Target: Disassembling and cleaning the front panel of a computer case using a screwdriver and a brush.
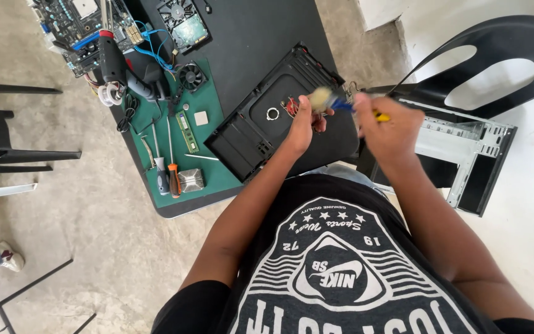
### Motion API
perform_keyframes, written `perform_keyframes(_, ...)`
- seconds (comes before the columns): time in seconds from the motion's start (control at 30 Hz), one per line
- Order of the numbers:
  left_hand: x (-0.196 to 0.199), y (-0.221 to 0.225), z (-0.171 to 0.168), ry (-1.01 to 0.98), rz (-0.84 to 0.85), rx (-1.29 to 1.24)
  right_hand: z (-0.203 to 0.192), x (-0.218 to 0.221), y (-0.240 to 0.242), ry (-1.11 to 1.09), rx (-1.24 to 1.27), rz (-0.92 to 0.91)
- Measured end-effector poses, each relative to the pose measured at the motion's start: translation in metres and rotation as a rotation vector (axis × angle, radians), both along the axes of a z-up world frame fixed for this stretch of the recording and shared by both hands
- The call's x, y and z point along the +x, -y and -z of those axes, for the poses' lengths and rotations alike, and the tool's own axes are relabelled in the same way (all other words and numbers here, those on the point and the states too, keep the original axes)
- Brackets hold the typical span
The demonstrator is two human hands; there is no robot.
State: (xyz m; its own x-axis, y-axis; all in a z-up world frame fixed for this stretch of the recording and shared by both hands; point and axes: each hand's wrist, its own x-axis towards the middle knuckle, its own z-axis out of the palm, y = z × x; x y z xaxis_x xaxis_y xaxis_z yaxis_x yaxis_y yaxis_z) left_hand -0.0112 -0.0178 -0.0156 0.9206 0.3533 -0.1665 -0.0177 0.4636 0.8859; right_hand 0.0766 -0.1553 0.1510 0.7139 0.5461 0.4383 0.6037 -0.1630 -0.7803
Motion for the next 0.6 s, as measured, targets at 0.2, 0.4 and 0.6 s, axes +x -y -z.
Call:
perform_keyframes(0.2, 0.003, -0.001, -0.002, 0.018, 0.003, 0.011, -0.004, -0.018, 0.007, -0.095, -0.158, -0.024)
perform_keyframes(0.4, 0.007, 0.012, 0.01, -0.011, 0.105, 0.114, -0.013, 0.002, 0.015, 0.007, -0.185, 0.04)
perform_keyframes(0.6, -0.006, 0.007, -0.028, -0.05, 0.181, 0.224, -0.005, 0.018, 0.043, 0.171, -0.517, 0.273)
